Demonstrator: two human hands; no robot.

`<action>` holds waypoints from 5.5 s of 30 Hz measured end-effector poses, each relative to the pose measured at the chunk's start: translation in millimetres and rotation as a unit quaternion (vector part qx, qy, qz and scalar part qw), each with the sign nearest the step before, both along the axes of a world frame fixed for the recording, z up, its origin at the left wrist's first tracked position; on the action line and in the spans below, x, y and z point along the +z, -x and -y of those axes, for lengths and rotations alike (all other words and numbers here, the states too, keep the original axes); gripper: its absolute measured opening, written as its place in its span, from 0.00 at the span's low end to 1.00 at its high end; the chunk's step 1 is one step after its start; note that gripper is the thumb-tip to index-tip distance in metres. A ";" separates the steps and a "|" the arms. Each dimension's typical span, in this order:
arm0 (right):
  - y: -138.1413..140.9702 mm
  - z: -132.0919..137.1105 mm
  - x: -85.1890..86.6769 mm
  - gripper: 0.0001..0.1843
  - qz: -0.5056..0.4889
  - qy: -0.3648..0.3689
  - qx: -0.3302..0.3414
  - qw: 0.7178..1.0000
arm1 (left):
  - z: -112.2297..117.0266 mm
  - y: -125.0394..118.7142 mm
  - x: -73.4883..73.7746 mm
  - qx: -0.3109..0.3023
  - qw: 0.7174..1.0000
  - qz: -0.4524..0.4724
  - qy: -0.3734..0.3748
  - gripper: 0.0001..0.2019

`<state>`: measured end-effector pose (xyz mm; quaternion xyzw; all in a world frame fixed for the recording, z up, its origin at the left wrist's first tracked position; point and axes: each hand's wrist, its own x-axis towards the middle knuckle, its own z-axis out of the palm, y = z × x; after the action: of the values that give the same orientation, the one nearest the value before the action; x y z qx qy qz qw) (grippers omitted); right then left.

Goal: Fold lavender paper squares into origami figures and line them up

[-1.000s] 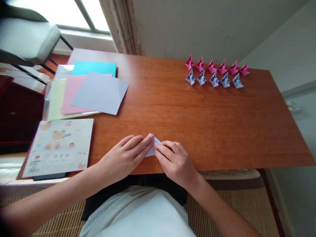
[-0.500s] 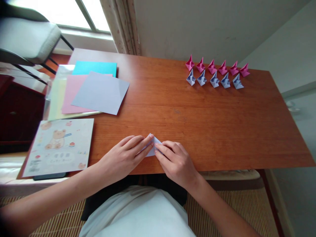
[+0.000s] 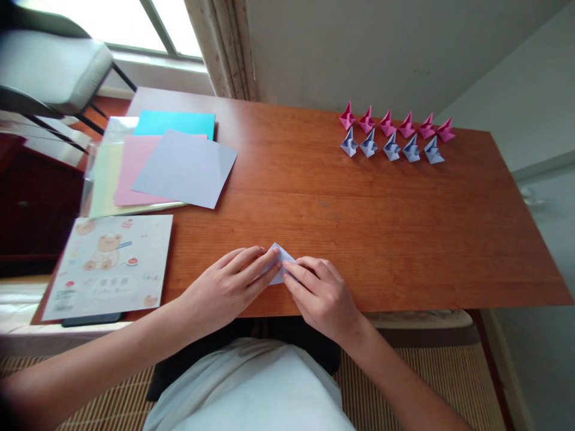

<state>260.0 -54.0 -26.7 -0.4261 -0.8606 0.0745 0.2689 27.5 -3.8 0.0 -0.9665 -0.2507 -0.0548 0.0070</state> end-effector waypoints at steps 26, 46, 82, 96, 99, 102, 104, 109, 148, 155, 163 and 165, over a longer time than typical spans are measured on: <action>15.7 -116.7 43.1 0.12 0.130 0.351 -0.125 0.919 | -0.9 -0.9 5.4 -0.008 1.000 -0.022 -0.005 0.18; 22.5 -117.4 51.2 0.13 0.198 0.343 -0.142 0.907 | 0.2 0.4 1.8 -0.010 1.000 -0.013 -0.007 0.18; 6.7 -17.9 18.9 0.18 -0.027 0.190 -0.136 0.972 | -0.3 7.0 -7.9 0.006 0.999 0.029 0.029 0.18; -1.7 -4.6 6.3 0.22 -0.041 0.140 -0.097 0.985 | -1.0 8.0 -9.7 0.000 0.999 0.026 0.042 0.20; -2.2 -4.0 5.4 0.21 -0.038 0.140 -0.097 0.985 | -0.9 7.7 -9.1 0.001 0.999 0.024 0.040 0.20; -2.9 -4.0 4.6 0.21 -0.035 0.141 -0.096 0.985 | -1.1 7.2 -8.6 0.002 0.999 0.020 0.041 0.20; -3.0 -4.3 4.4 0.21 -0.035 0.138 -0.095 0.985 | -1.3 7.0 -8.4 0.002 0.999 0.018 0.042 0.20; -2.3 -4.8 5.4 0.20 -0.035 0.131 -0.093 0.986 | -1.4 6.9 -8.6 0.000 0.999 0.024 0.039 0.19; -1.3 -4.3 2.8 0.19 -0.020 0.123 -0.098 0.987 | 19.3 -7.6 -3.0 0.004 0.999 0.026 -0.037 0.18; -1.5 -4.4 2.7 0.19 -0.021 0.116 -0.099 0.988 | 33.2 -12.7 -6.1 0.031 0.999 0.001 -0.045 0.19; -1.5 -2.9 6.7 0.20 -0.021 0.133 -0.098 0.986 | 37.5 -14.3 -8.7 0.042 0.998 0.019 -0.038 0.20; -2.0 -7.6 13.7 0.20 -0.034 0.159 -0.093 0.982 | 37.4 -14.0 -9.5 0.040 0.998 0.024 -0.036 0.19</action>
<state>262.0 -46.4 -13.0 -0.5391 -0.7845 0.1998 0.2326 41.5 -41.2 -9.4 -0.9532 -0.2871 -0.0868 0.0384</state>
